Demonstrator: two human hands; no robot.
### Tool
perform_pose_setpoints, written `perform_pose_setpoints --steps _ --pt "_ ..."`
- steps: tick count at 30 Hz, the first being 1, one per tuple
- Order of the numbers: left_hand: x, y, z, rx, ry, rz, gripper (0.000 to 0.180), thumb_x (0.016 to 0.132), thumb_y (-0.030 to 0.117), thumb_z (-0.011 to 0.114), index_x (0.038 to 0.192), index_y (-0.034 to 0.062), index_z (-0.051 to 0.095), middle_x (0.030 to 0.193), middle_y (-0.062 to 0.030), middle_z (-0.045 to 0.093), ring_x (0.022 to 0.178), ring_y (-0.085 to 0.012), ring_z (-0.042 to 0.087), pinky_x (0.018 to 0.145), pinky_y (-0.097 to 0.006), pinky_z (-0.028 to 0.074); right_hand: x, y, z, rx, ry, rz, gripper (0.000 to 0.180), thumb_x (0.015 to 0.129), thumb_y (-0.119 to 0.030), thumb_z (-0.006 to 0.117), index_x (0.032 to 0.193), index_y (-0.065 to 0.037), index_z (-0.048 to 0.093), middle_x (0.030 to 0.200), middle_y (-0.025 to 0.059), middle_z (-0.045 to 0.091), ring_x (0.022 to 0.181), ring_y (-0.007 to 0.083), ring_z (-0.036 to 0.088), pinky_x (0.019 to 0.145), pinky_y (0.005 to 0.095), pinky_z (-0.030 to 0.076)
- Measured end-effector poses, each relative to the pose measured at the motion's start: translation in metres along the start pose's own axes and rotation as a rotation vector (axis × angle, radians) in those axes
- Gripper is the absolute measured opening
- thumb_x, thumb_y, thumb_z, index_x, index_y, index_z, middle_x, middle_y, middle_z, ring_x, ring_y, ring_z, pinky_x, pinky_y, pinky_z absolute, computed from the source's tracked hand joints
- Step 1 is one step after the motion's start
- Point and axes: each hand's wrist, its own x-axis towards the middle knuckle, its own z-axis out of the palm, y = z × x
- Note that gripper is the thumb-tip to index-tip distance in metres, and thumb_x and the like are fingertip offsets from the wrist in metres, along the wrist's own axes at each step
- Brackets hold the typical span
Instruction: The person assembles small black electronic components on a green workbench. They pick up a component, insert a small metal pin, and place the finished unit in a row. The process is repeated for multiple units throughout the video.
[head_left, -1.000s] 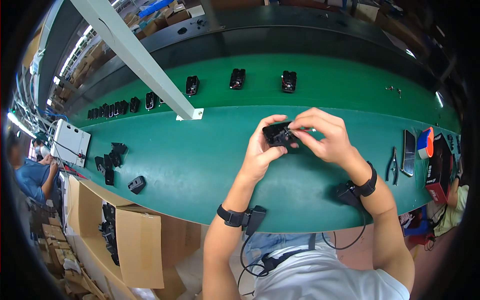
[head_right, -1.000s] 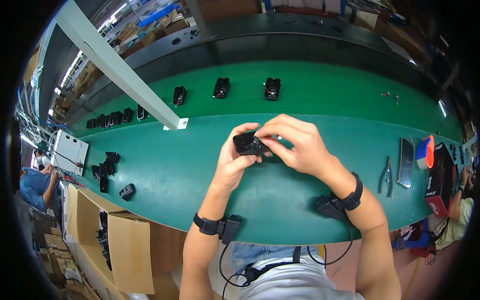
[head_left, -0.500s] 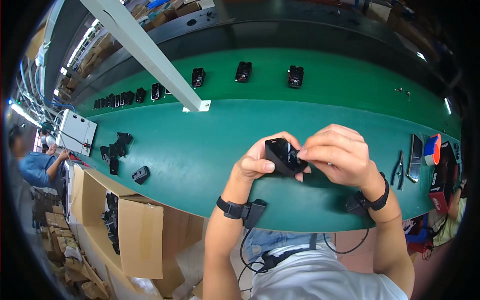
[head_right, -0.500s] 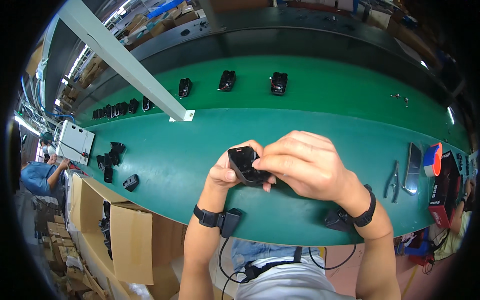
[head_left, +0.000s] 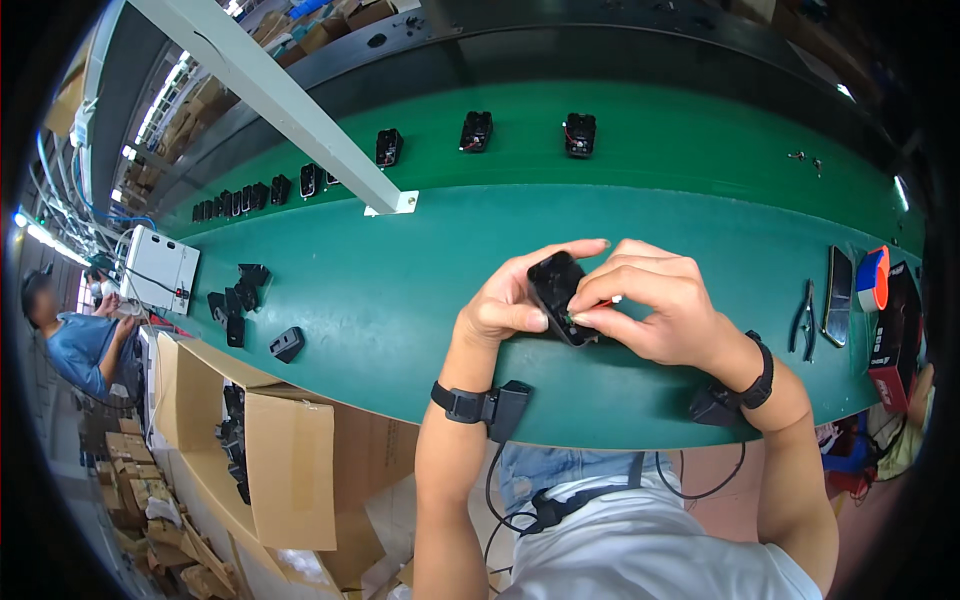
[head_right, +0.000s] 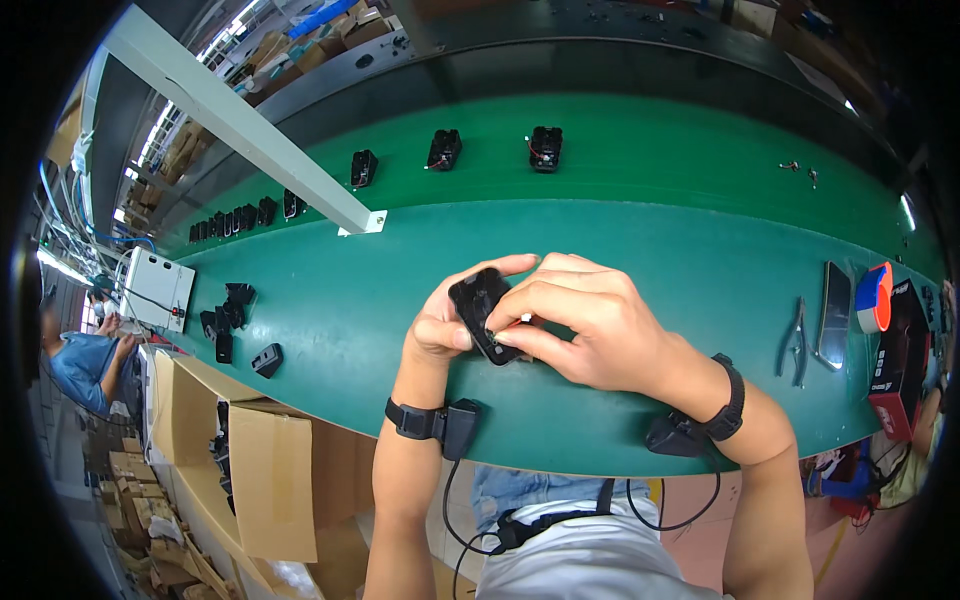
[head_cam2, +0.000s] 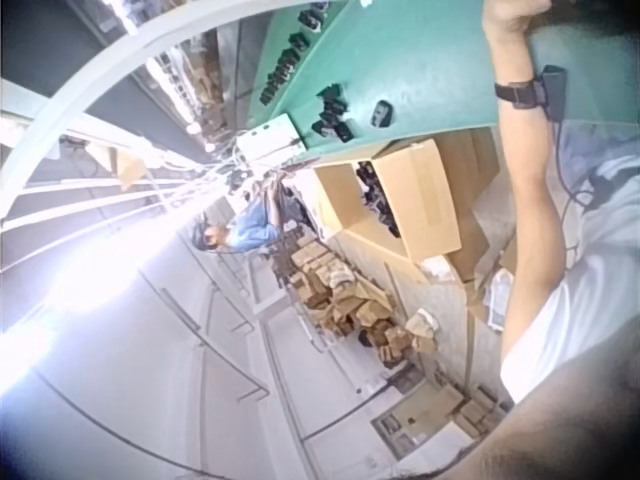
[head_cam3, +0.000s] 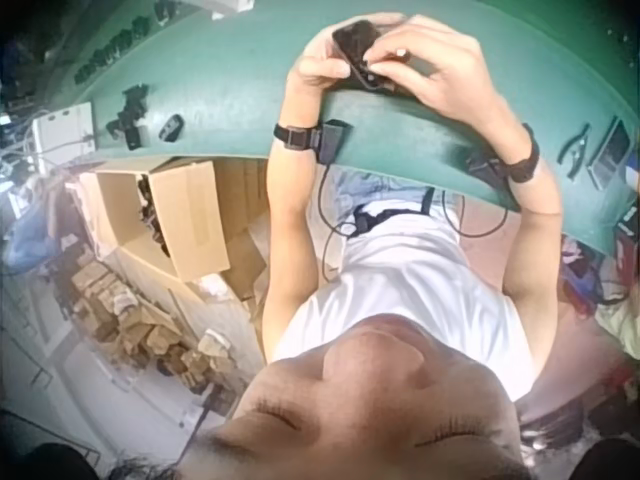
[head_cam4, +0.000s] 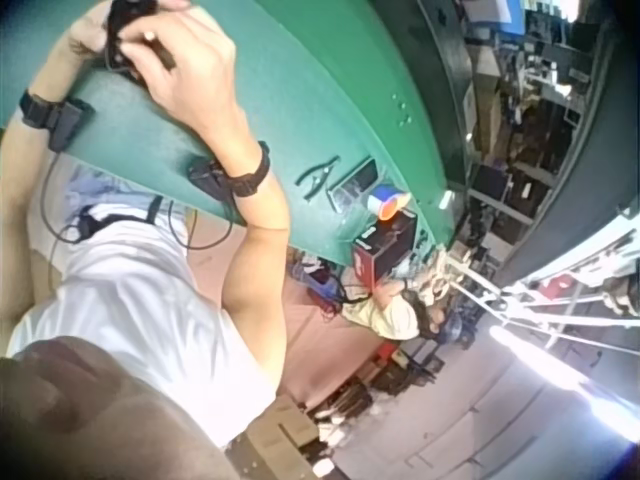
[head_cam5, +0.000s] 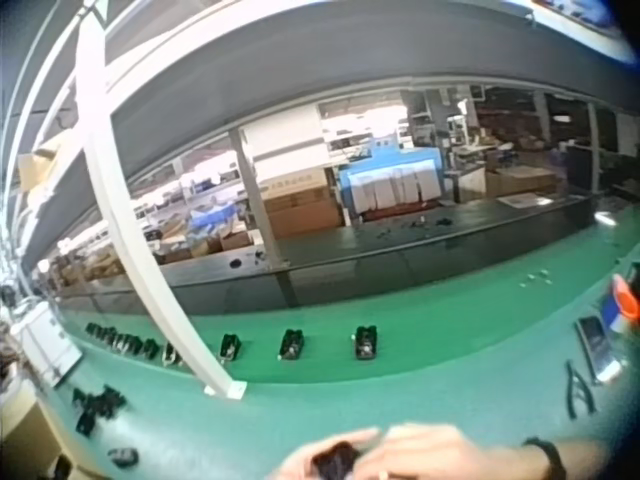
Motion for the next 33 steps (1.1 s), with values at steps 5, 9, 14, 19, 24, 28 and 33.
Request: perform_pose_setpoints --steps 5,9,14,19,24,28,33 --pt "-0.006 -0.003 -0.013 0.043 0.049 -0.003 0.096 0.062 0.023 0.08 0.142 -0.0111 0.038 0.107 -0.0184 0.068 0.096 -0.0261 0.069 0.09 -0.036 0.055 -0.002 0.003 0.0 -0.055 -0.037 -0.021 0.021 0.071 -0.005 0.08 0.092 -0.006 0.073 0.085 0.0028 0.071 0.077 0.0208 0.063 0.07 0.0333 0.053" --pt "-0.005 -0.002 -0.012 -0.014 0.02 0.05 0.089 0.071 0.022 0.081 0.143 -0.0071 0.038 0.112 -0.013 0.067 0.102 -0.0218 0.066 0.094 -0.034 0.052 0.003 -0.011 -0.009 -0.197 -0.123 -0.04 0.031 0.068 -0.007 0.081 0.098 -0.008 0.073 0.092 0.0016 0.071 0.087 0.0228 0.062 0.074 0.0352 0.054" --pt "0.005 -0.004 0.001 0.026 0.123 0.123 0.081 0.082 0.031 0.078 0.144 -0.0043 0.04 0.124 -0.0134 0.061 0.111 -0.0225 0.062 0.103 -0.037 0.046 0.001 0.001 -0.01 -0.217 -0.068 0.045 0.036 0.065 -0.007 0.083 0.1 -0.008 0.073 0.11 0.0077 0.067 0.095 0.0269 0.061 0.079 0.0359 0.052" --pt "0.008 -0.007 0.0 0.086 0.109 0.094 0.074 0.091 0.026 0.07 0.148 -0.0038 0.032 0.113 -0.0156 0.065 0.09 -0.0232 0.07 0.076 -0.034 0.059 0.003 0.011 -0.018 -0.001 -0.107 0.253 0.027 0.069 -0.011 0.085 0.095 -0.011 0.078 0.133 0.0128 0.057 0.113 0.029 0.057 0.087 0.0389 0.051" --pt "0.012 -0.003 0.005 0.138 0.152 0.083 0.081 0.097 0.027 0.063 0.156 0.003 0.012 0.099 -0.0158 0.068 0.072 -0.0258 0.072 0.069 -0.034 0.06 0.0 0.035 -0.018 0.227 -0.163 0.383 0.028 0.072 -0.014 0.084 0.097 -0.004 0.077 0.141 0.017 0.053 0.126 0.034 0.053 0.098 0.0428 0.048" --pt "0.016 -0.005 0.008 0.163 0.246 0.136 0.077 0.101 0.031 0.055 0.156 0.0037 0.01 0.097 -0.0152 0.068 0.071 -0.0251 0.071 0.067 -0.036 0.061 -0.001 0.041 -0.011 0.601 -0.096 0.743 0.025 0.079 -0.012 0.08 0.099 0.002 0.075 0.139 0.022 0.054 0.126 0.0316 0.053 0.099 0.0411 0.047" --pt "0.015 -0.006 0.017 0.077 0.197 0.17 0.07 0.105 0.041 0.04 0.156 0.0032 0.01 0.107 -0.016 0.066 0.067 -0.0266 0.069 0.068 -0.04 0.06 -0.012 0.055 -0.005 0.968 -0.047 0.74 0.024 0.087 -0.016 0.074 0.104 0.001 0.071 0.116 0.0144 0.066 0.105 0.0239 0.063 0.101 0.0409 0.047"
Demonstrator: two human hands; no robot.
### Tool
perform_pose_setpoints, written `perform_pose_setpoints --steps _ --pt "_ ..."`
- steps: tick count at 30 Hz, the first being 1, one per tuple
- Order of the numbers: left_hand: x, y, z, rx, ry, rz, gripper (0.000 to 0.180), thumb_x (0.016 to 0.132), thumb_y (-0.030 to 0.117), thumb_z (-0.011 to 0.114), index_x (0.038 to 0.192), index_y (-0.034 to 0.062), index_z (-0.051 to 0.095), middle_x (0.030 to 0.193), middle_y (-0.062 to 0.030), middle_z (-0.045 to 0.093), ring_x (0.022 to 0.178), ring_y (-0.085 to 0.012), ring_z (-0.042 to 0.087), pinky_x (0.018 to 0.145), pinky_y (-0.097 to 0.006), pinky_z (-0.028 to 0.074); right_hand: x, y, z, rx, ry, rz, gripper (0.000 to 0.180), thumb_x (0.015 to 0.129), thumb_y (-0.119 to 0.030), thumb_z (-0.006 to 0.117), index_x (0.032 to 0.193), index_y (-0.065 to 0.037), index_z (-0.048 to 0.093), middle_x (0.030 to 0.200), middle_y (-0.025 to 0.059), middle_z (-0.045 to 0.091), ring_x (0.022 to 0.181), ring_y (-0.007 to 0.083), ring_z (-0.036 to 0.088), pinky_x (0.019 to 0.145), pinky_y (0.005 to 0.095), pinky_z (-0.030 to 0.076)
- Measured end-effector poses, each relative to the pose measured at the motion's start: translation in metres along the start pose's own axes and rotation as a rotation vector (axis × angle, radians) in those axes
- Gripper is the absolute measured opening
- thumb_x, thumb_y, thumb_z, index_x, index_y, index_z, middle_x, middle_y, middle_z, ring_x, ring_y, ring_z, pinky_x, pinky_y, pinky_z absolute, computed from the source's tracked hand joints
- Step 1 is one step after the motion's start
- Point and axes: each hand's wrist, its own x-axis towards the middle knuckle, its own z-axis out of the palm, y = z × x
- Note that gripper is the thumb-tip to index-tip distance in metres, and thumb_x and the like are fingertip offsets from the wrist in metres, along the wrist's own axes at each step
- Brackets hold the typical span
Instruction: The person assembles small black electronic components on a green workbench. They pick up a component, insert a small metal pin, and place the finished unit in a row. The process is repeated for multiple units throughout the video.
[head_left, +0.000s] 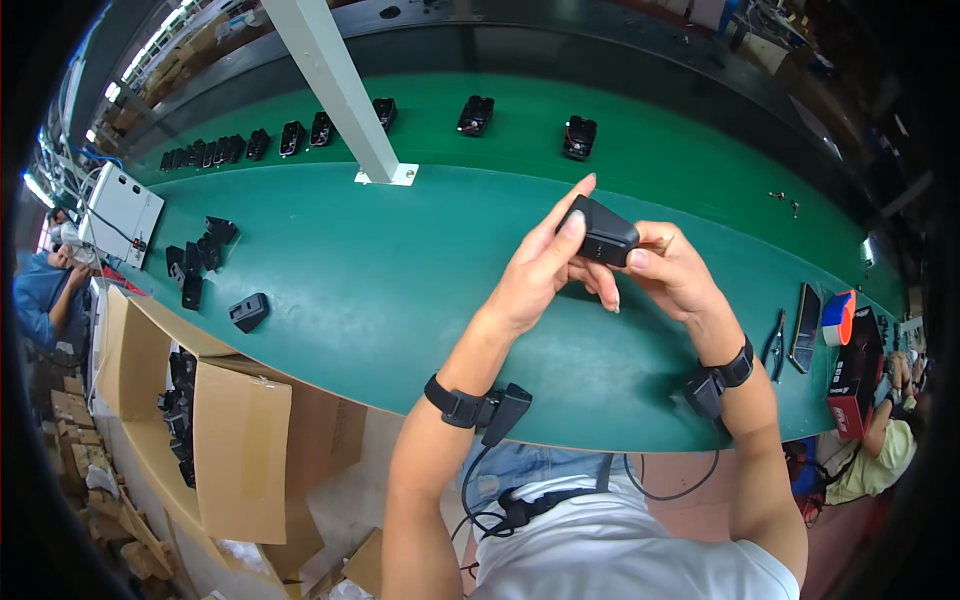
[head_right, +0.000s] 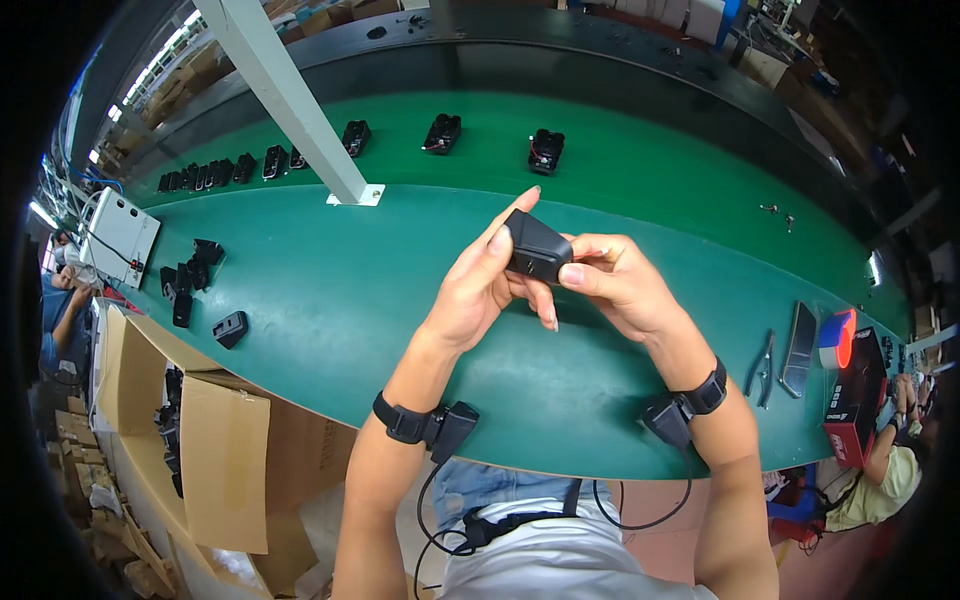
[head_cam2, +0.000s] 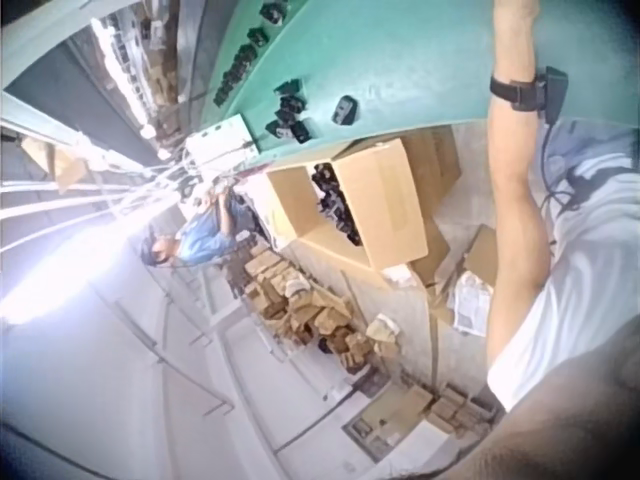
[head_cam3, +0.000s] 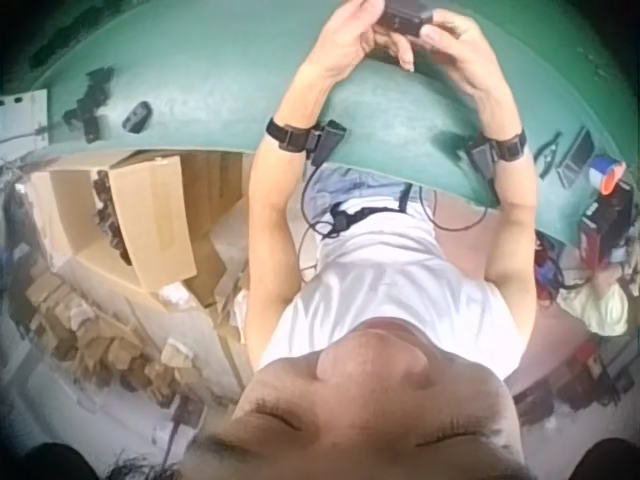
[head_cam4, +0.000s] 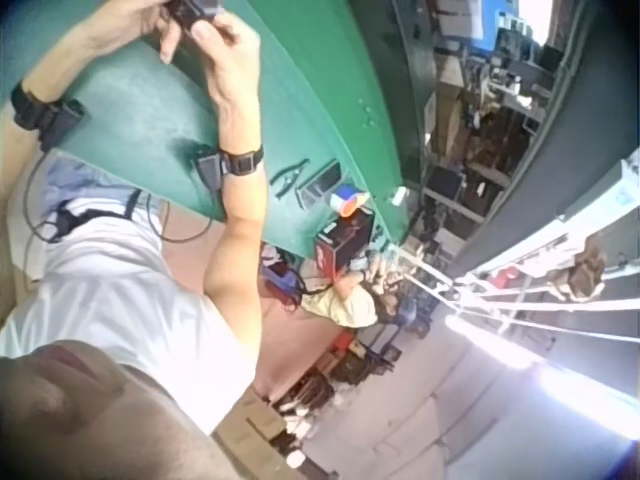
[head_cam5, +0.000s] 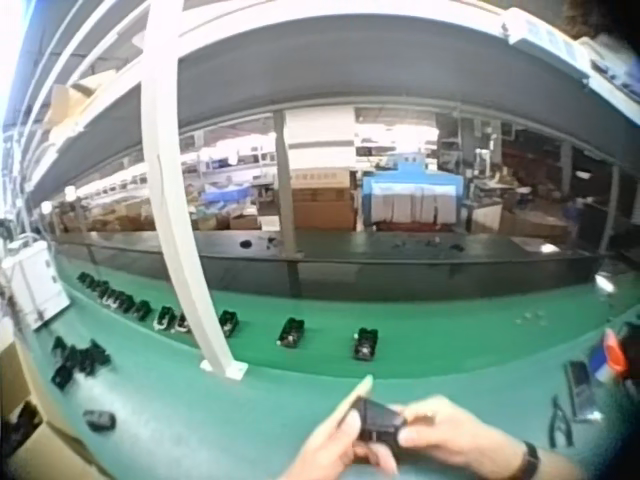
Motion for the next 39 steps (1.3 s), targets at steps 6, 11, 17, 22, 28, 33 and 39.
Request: perform_pose_setpoints --steps 6,11,17,22,28,33,39 --pt "-0.004 0.005 0.0 0.09 -0.022 -0.079 0.066 0.106 0.045 0.033 0.153 0.0005 0.019 0.111 -0.0163 0.065 0.066 -0.0271 0.069 0.066 -0.04 0.059 0.0 0.005 -0.001 0.128 -0.124 0.095 0.032 0.088 -0.025 0.074 0.107 0.0 0.067 0.103 0.0155 0.069 0.101 0.026 0.065 0.101 0.0459 0.047" --pt "-0.007 0.007 -0.003 0.099 -0.02 -0.137 0.064 0.106 0.044 0.035 0.152 0.0005 0.022 0.107 -0.0162 0.066 0.069 -0.0263 0.069 0.066 -0.037 0.058 0.003 0.012 0.0 0.21 -0.159 0.131 0.037 0.087 -0.027 0.075 0.11 0.001 0.068 0.102 0.0178 0.069 0.1 0.0281 0.066 0.1 0.045 0.047" --pt "-0.033 0.036 -0.015 0.516 0.226 -0.183 0.059 0.104 0.035 0.047 0.151 0.005 0.028 0.096 -0.0169 0.072 0.085 -0.02 0.07 0.08 -0.029 0.052 0.016 0.004 -0.009 -1.016 0.172 -0.393 0.025 0.075 -0.019 0.083 0.098 -0.01 0.078 0.124 0.0116 0.061 0.106 0.0268 0.06 0.095 0.0372 0.046" --pt "-0.141 0.125 -0.107 1.244 0.804 0.021 0.04 0.096 0.017 0.06 0.133 0.0025 0.053 0.119 -0.0116 0.066 0.103 -0.0142 0.058 0.089 -0.029 0.044 0.05 -0.011 -0.112 -1.522 0.503 -0.282 0.023 0.073 -0.023 0.082 0.094 -0.013 0.078 0.129 0.0108 0.057 0.111 0.0309 0.052 0.097 0.0411 0.045" --pt "-0.21 0.14 -0.162 2.096 1.446 -0.424 0.053 0.093 0.034 0.064 0.138 0.0079 0.051 0.147 -0.0214 0.042 0.135 -0.0434 0.034 0.11 -0.055 0.03 0.058 0.009 -0.168 -1.628 0.659 -0.185 0.037 0.073 -0.029 0.081 0.106 -0.013 0.075 0.138 0.0129 0.049 0.12 0.0338 0.049 0.104 0.0446 0.043" --pt "-0.261 0.132 -0.213 2.191 1.193 -0.134 0.039 0.089 0.024 0.069 0.121 0.0041 0.06 0.136 -0.0198 0.048 0.128 -0.0405 0.041 0.107 -0.052 0.033 0.027 -0.009 -0.177 -1.598 0.438 -0.3 0.078 0.076 -0.042 0.076 0.142 -0.012 0.048 0.15 0.0222 0.035 0.129 0.0452 0.043 0.107 0.0513 0.04" --pt "-0.24 0.123 -0.189 1.934 1.177 0.096 0.043 0.081 0.015 0.076 0.116 -0.0008 0.057 0.121 -0.0194 0.052 0.117 -0.0372 0.049 0.101 -0.047 0.039 -0.035 -0.052 -0.299 -1.677 1.22 0.239 0.061 0.084 -0.019 0.062 0.142 -0.015 0.047 0.147 0.0234 0.039 0.128 0.0456 0.045 0.109 0.0504 0.039"
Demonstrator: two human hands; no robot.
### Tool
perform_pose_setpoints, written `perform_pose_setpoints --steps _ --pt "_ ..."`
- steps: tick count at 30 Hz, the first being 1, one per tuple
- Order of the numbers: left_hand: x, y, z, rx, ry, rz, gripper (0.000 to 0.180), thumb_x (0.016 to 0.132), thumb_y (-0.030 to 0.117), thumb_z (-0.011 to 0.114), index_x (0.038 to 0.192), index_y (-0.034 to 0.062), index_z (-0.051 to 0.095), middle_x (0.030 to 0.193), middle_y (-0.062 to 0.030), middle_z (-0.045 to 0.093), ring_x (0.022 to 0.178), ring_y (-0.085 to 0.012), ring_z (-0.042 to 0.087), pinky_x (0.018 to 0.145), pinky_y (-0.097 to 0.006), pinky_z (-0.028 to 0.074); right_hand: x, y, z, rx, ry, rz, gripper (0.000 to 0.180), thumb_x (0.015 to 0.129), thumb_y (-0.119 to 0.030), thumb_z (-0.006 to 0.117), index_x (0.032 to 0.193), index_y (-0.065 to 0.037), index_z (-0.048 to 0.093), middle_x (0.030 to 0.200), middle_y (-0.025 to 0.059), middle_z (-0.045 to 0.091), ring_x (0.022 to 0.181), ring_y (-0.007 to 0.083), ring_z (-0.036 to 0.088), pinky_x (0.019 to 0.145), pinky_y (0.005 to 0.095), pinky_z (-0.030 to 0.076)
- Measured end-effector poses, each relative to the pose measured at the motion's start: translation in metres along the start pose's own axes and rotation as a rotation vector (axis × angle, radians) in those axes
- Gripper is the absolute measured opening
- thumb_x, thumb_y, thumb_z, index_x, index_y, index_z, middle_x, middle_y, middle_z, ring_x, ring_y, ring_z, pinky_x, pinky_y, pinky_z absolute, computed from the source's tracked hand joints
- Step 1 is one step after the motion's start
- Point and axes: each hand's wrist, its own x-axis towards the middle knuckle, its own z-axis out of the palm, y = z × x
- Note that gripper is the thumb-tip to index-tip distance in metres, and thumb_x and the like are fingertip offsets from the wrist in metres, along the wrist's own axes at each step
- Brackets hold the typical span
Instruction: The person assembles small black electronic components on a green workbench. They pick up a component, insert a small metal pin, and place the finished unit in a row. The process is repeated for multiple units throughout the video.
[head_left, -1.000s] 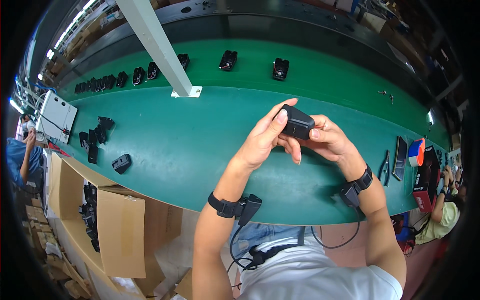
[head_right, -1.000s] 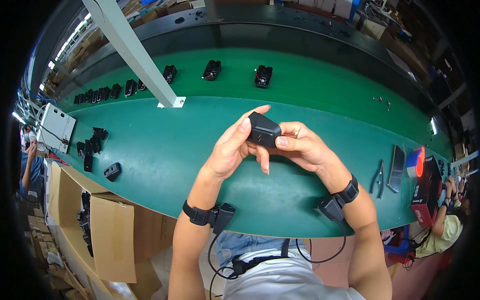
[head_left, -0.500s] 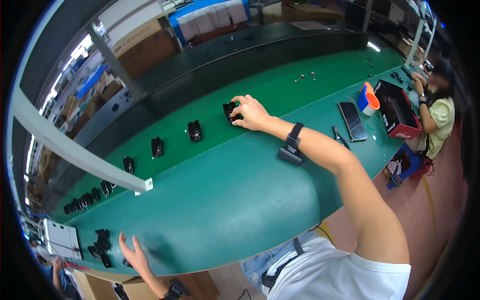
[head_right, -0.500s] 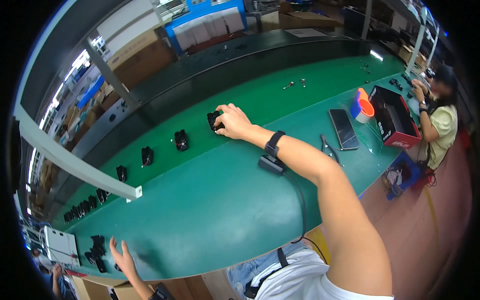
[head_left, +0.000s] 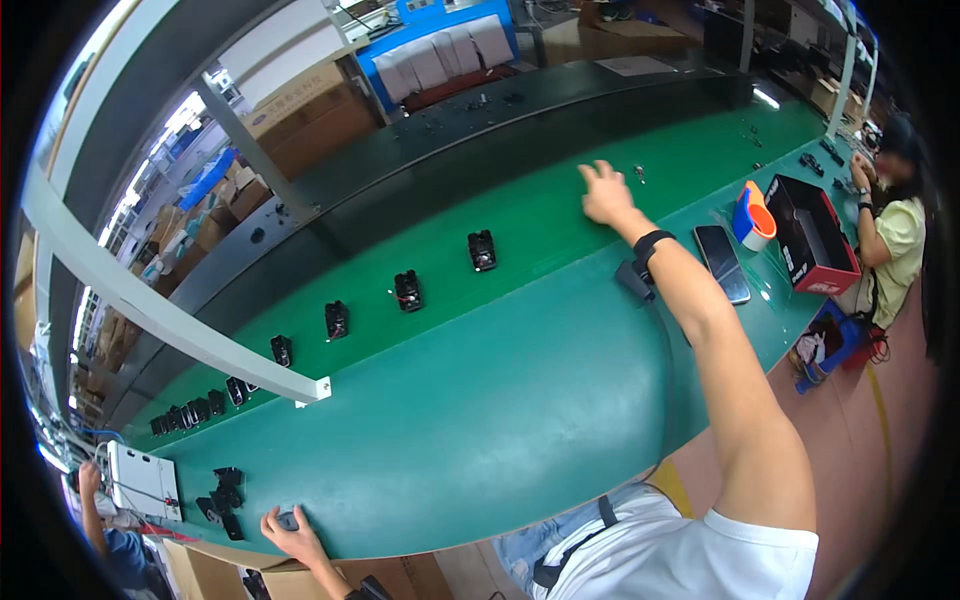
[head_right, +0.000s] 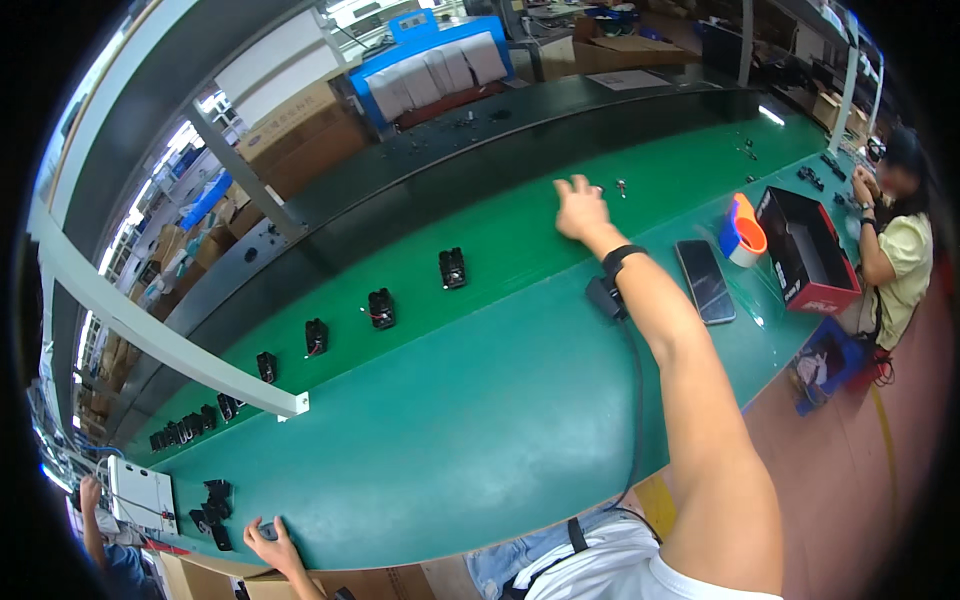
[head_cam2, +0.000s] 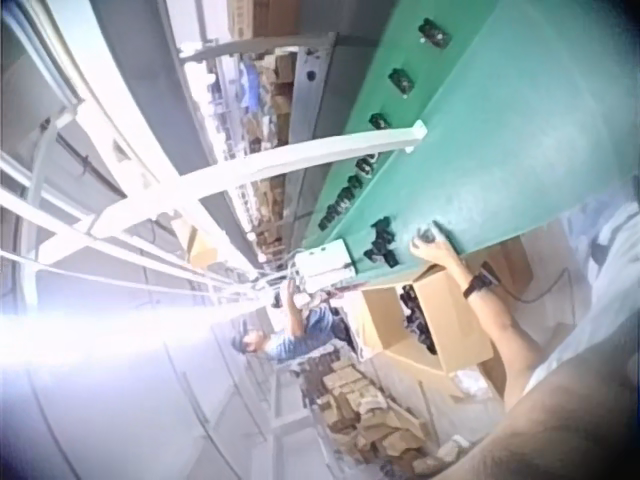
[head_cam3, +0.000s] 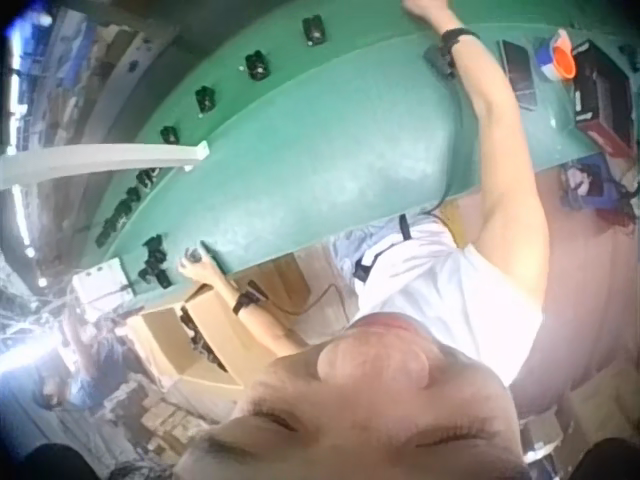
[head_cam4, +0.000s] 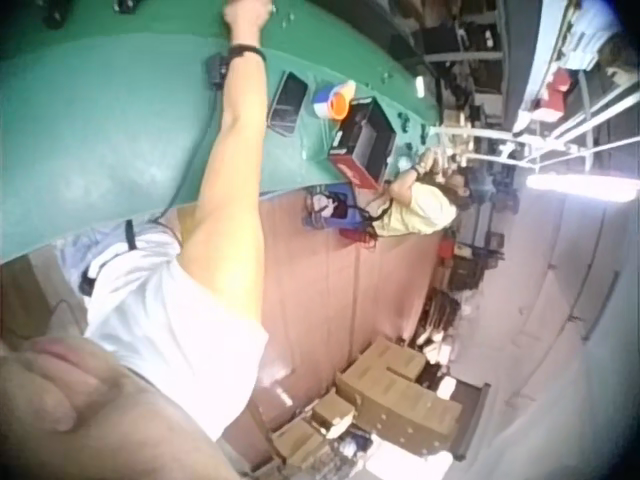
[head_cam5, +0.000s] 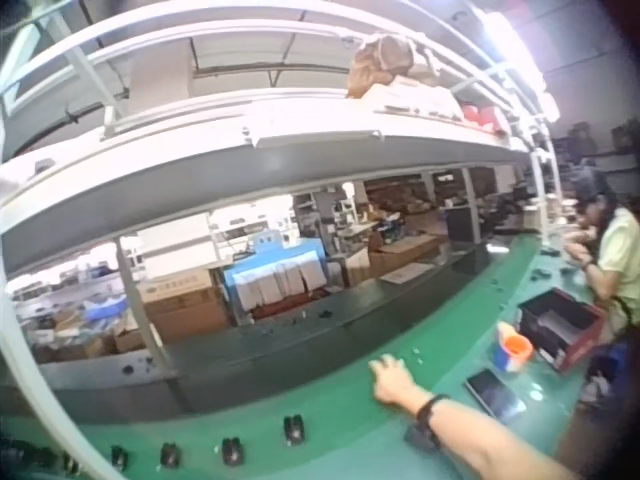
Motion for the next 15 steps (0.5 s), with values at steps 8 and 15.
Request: perform_pose_setpoints --steps 8,15 --pt "-0.004 -0.007 -0.005 0.316 0.175 -0.162 0.072 0.061 0.042 0.09 0.11 -0.0025 0.061 0.106 -0.0222 0.063 0.102 -0.0396 0.057 0.088 -0.048 0.048 0.024 0.055 0.031 -0.024 0.098 -0.261 0.027 0.081 -0.012 0.062 0.106 -0.001 0.066 0.121 0.0251 0.062 0.117 0.0394 0.057 0.1 0.0462 0.047" --pt "0.01 0.026 0.006 -0.501 0.073 -0.439 0.077 0.072 0.049 0.085 0.12 -0.0036 0.057 0.107 -0.0144 0.064 0.093 -0.0251 0.065 0.077 -0.038 0.054 0.04 0.045 0.051 0.486 -0.016 -0.407 0.023 0.076 0.007 0.062 0.097 0.001 0.069 0.089 0.0117 0.067 0.076 0.0234 0.063 0.076 0.0335 0.051"
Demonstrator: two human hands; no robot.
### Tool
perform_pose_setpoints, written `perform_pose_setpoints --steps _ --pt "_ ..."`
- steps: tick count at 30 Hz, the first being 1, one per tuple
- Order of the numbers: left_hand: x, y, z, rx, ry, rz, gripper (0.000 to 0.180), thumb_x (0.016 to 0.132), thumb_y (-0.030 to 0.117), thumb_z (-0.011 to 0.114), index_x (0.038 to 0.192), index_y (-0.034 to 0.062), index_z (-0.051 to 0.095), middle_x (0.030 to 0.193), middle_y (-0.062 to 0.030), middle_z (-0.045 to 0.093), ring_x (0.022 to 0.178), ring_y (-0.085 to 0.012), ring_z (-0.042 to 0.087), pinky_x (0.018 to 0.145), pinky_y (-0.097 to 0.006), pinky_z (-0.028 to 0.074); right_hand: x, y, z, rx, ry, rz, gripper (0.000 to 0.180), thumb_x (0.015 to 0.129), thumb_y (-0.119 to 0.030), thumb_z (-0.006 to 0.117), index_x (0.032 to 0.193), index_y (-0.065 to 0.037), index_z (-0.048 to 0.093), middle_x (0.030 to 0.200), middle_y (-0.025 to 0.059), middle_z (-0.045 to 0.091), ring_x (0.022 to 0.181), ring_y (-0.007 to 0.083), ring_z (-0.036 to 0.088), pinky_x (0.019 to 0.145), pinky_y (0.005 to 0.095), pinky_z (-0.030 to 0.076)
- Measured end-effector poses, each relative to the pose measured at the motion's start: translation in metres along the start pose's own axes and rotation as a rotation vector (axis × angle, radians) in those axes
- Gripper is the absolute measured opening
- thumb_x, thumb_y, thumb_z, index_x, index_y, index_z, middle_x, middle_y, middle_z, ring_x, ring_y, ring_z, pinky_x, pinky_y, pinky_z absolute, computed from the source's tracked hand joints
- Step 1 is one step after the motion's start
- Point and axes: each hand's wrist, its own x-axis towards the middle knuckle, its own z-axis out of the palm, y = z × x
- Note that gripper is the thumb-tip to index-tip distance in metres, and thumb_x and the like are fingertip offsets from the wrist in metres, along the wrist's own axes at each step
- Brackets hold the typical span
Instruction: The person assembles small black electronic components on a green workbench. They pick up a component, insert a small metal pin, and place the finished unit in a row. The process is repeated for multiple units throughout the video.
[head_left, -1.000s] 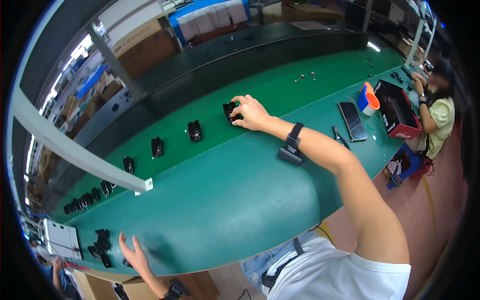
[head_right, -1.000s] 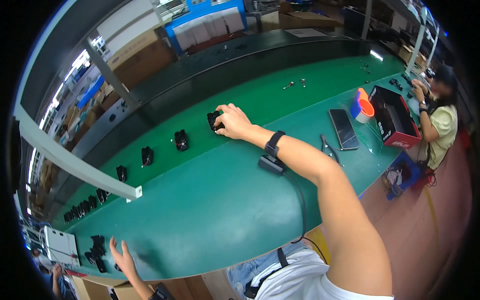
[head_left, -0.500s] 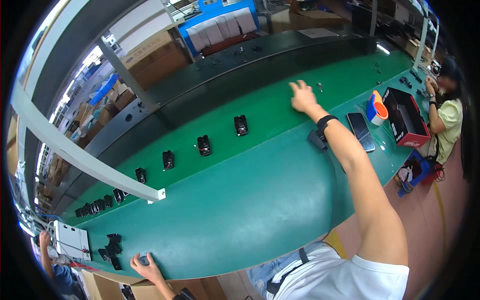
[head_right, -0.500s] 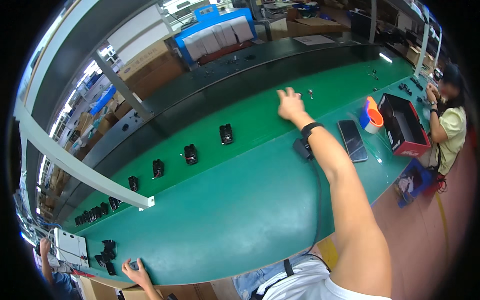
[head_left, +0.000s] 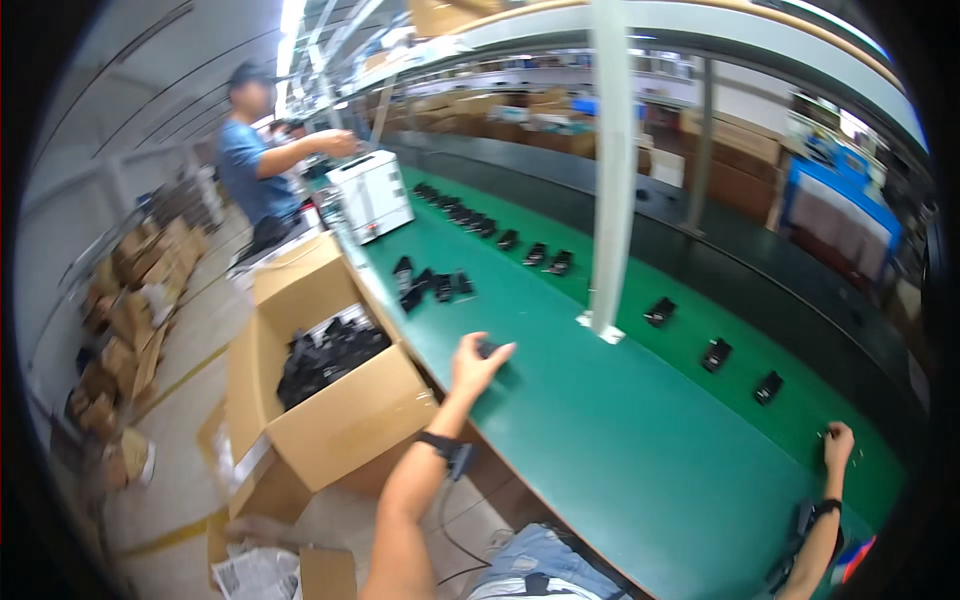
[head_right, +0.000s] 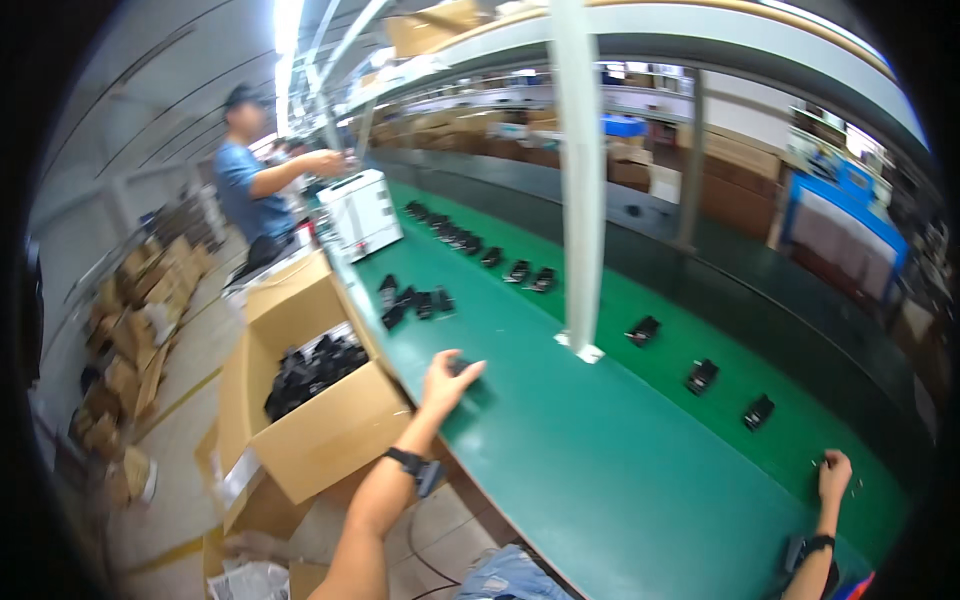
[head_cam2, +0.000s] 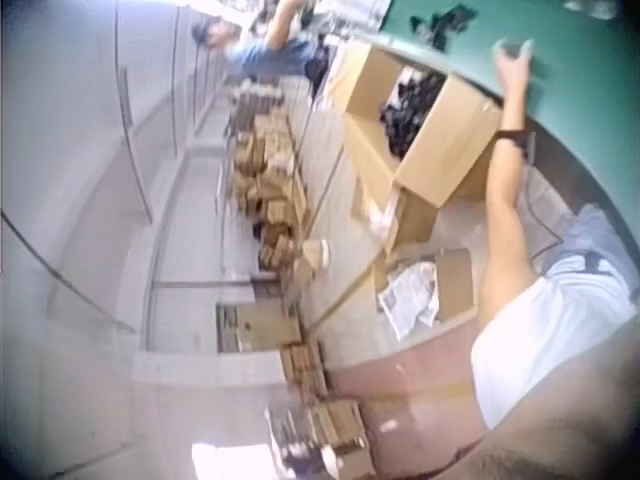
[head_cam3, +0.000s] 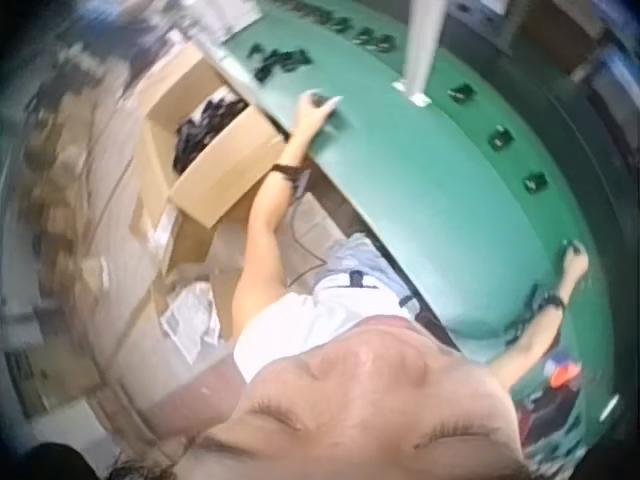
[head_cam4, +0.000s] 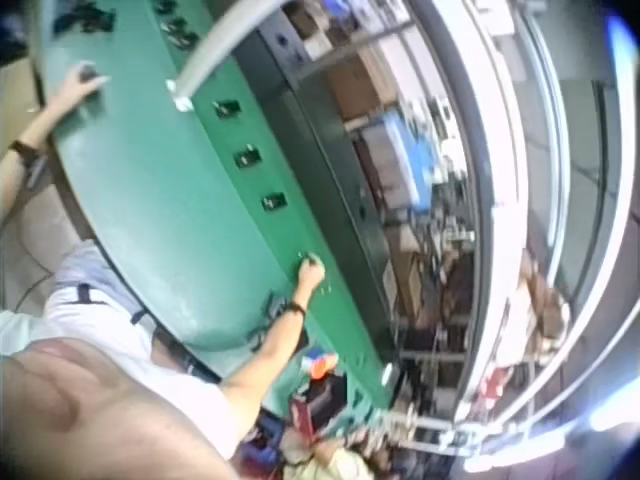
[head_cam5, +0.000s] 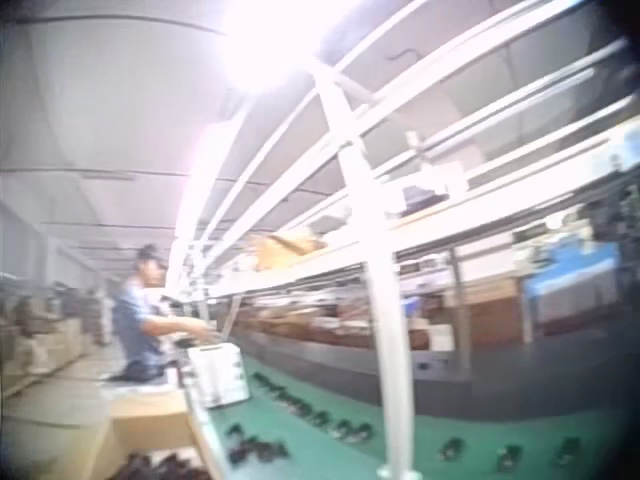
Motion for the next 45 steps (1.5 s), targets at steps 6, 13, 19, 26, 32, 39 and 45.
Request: perform_pose_setpoints --steps 6,13,19,26,32,39,45 --pt "-0.049 0.122 0.075 -0.782 -0.704 -0.338 0.046 0.1 0.05 0.046 0.121 0.0105 0.056 0.103 -0.0114 0.062 0.054 -0.017 0.063 0.044 -0.025 0.048 -0.037 -0.212 -0.004 0.588 -0.212 0.135 0.025 0.081 0.008 0.06 0.104 0.001 0.069 0.093 0.0001 0.064 0.082 0.0083 0.058 0.077 0.0237 0.048" --pt "-0.117 0.192 0.211 -1.083 -1.15 -0.384 0.044 0.095 0.04 0.056 0.128 0.0113 0.052 0.086 -0.0024 0.057 0.054 -0.0109 0.056 0.045 -0.024 0.043 -0.069 -0.331 0.021 0.919 -0.265 -0.076 0.017 0.084 0.009 0.062 0.098 0.003 0.068 0.11 0.0054 0.062 0.094 0.0097 0.059 0.083 0.023 0.047" --pt "-0.15 0.181 0.216 -1.244 -1.52 -0.276 0.062 0.085 0.008 0.056 0.144 0.0102 0.036 0.11 -0.0061 0.054 0.08 -0.015 0.065 0.068 -0.029 0.056 -0.089 -0.339 0.045 0.975 -0.351 -0.041 0.02 0.081 0.007 0.068 0.1 0.004 0.069 0.111 0.0076 0.061 0.097 0.0139 0.061 0.087 0.0269 0.049" --pt "-0.165 0.174 0.215 -1.219 -1.398 -0.353 0.063 0.071 -0.003 0.058 0.132 0.0074 0.042 0.105 -0.0077 0.053 0.083 -0.016 0.061 0.072 -0.029 0.053 -0.099 -0.329 0.057 0.883 -0.396 -0.042 0.016 0.082 0.006 0.067 0.098 0.004 0.068 0.107 0.0103 0.063 0.096 0.0151 0.061 0.087 0.0274 0.049" --pt "-0.165 0.18 0.22 -1.259 -1.344 -0.487 0.062 0.07 -0.005 0.05 0.13 0.0072 0.041 0.098 -0.0104 0.056 0.081 -0.0192 0.062 0.069 -0.029 0.051 -0.096 -0.328 0.049 0.873 -0.416 -0.049 0.015 0.082 0.008 0.066 0.096 0.003 0.066 0.106 0.0101 0.063 0.092 0.0128 0.06 0.081 0.026 0.05" --pt "-0.165 0.169 0.226 -1.31 -1.342 -0.46 0.076 0.07 -0.002 0.051 0.144 0.0056 0.036 0.107 -0.0115 0.055 0.09 -0.0178 0.061 0.078 -0.03 0.052 -0.098 -0.323 0.051 0.745 -0.421 -0.032 0.011 0.086 0.003 0.067 0.097 0.002 0.066 0.101 0.0067 0.064 0.084 0.01 0.058 0.076 0.0232 0.048" --pt "-0.171 0.165 0.231 -1.309 -1.346 -0.459 0.075 0.068 -0.002 0.052 0.141 0.0076 0.038 0.099 -0.0067 0.051 0.086 -0.014 0.056 0.073 -0.026 0.049 -0.1 -0.312 0.063 0.735 -0.416 0.028 0.009 0.092 -0.001 0.063 0.1 0.003 0.064 0.095 0.0049 0.065 0.08 0.0083 0.058 0.074 0.0223 0.047"
